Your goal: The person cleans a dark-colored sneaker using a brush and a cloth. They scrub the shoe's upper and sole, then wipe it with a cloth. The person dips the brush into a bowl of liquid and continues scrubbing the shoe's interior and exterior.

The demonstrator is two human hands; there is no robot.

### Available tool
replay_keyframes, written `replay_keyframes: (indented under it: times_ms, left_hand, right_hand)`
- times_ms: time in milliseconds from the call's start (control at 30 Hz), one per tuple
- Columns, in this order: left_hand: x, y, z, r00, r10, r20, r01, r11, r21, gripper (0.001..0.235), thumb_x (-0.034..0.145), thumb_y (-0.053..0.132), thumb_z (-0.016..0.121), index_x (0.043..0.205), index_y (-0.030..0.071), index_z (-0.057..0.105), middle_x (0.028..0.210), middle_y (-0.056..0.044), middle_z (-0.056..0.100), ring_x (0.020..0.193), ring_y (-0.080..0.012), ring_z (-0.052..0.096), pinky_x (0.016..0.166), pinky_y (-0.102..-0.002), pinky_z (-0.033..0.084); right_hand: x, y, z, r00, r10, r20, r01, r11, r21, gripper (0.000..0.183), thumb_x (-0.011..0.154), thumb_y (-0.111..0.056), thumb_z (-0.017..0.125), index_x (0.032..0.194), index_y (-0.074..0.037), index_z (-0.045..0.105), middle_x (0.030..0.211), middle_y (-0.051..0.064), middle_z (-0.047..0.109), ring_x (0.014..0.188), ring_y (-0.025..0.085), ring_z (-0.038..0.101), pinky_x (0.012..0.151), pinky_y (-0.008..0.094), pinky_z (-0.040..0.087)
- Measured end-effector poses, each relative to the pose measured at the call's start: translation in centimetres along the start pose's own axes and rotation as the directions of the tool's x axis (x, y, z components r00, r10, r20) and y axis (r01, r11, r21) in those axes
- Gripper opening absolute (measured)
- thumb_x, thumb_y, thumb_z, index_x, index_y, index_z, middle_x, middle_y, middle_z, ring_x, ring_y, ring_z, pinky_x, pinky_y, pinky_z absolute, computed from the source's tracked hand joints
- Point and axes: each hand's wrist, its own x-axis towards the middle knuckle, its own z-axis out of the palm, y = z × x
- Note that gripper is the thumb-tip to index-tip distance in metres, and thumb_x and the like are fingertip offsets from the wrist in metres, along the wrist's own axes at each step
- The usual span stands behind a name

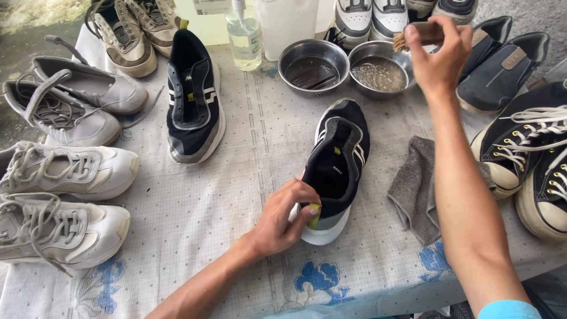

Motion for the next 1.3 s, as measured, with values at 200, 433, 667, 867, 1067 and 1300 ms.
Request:
replay_keyframes:
  times_ms: [200, 433, 667, 867, 1067, 1300]
  left_hand:
    - [0.4, -0.1, -0.2, 0.974, -0.058, -0.217, 0.021, 0.985, -0.171, 0.004, 0.103, 0.002, 0.054, 0.106, 0.001, 0.056, 0.099, -0.015, 0.065, 0.093, -0.0271, 0.067, 0.085, -0.037, 0.057]
    - [-0.3, 0.9, -0.8, 0.91, -0.188, -0.37, 0.086, 0.957, -0.277, 0.011, 0.109, 0.01, 0.051, 0.116, 0.002, 0.051, 0.107, -0.014, 0.064, 0.086, -0.0169, 0.061, 0.071, -0.026, 0.054]
    - [0.8, 1.9, 0.2, 0.911, -0.105, -0.399, 0.092, 0.994, -0.052, 0.005, 0.101, 0.005, 0.06, 0.105, 0.002, 0.059, 0.097, -0.012, 0.068, 0.09, -0.0227, 0.069, 0.105, -0.049, 0.045]
    - [0.5, 1.7, 0.8, 0.983, -0.081, -0.166, 0.078, 0.997, -0.023, 0.008, 0.099, 0.01, 0.065, 0.103, 0.004, 0.064, 0.095, -0.01, 0.072, 0.088, -0.0224, 0.073, 0.124, -0.06, 0.039]
    - [0.4, 1.7, 0.4, 0.986, -0.147, -0.077, 0.142, 0.988, -0.057, 0.014, 0.099, 0.013, 0.065, 0.102, 0.0, 0.067, 0.096, -0.012, 0.076, 0.082, -0.0223, 0.076, 0.124, -0.057, 0.04]
    - [1.0, 1.3, -0.4, 0.998, -0.069, -0.012, 0.069, 0.998, 0.008, 0.016, 0.098, 0.015, 0.069, 0.102, 0.0, 0.072, 0.096, -0.01, 0.078, 0.076, -0.0204, 0.079, 0.118, -0.042, 0.047]
  right_hand:
    - [2.0, -1.2, -2.0, 0.999, -0.002, -0.043, 0.005, 0.997, 0.079, 0.039, 0.114, -0.046, 0.07, 0.105, -0.008, 0.074, 0.084, 0.004, 0.076, 0.072, 0.016, 0.071, 0.063, 0.032, 0.053]
    - [3.1, -8.2, -5.0, 0.468, 0.653, 0.595, -0.761, -0.044, 0.647, 0.086, 0.046, -0.071, 0.053, 0.102, -0.008, 0.067, 0.099, 0.014, 0.074, 0.093, 0.027, 0.081, 0.094, 0.037, 0.07]
    - [-0.9, -20.9, -14.9, 0.469, 0.094, 0.878, -0.812, -0.347, 0.47, 0.064, 0.093, -0.055, 0.056, 0.11, 0.006, 0.065, 0.105, 0.021, 0.069, 0.092, 0.03, 0.068, 0.079, 0.035, 0.06]
    - [-7.3, -23.1, -18.9, 0.67, 0.117, 0.733, -0.742, 0.069, 0.667, 0.065, 0.102, -0.061, 0.046, 0.118, 0.001, 0.055, 0.133, 0.025, 0.053, 0.124, 0.031, 0.051, 0.107, 0.042, 0.045]
    - [-13.6, -25.5, -18.7, 0.968, 0.108, 0.229, -0.197, 0.888, 0.416, 0.076, 0.092, -0.058, 0.051, 0.136, 0.004, 0.044, 0.135, 0.024, 0.047, 0.13, 0.039, 0.055, 0.111, 0.048, 0.056]
    - [-16.1, -27.4, -17.8, 0.993, 0.069, 0.098, -0.078, 0.993, 0.088, 0.077, 0.081, -0.064, 0.062, 0.124, 0.0, 0.062, 0.116, 0.027, 0.061, 0.104, 0.035, 0.063, 0.086, 0.046, 0.058]
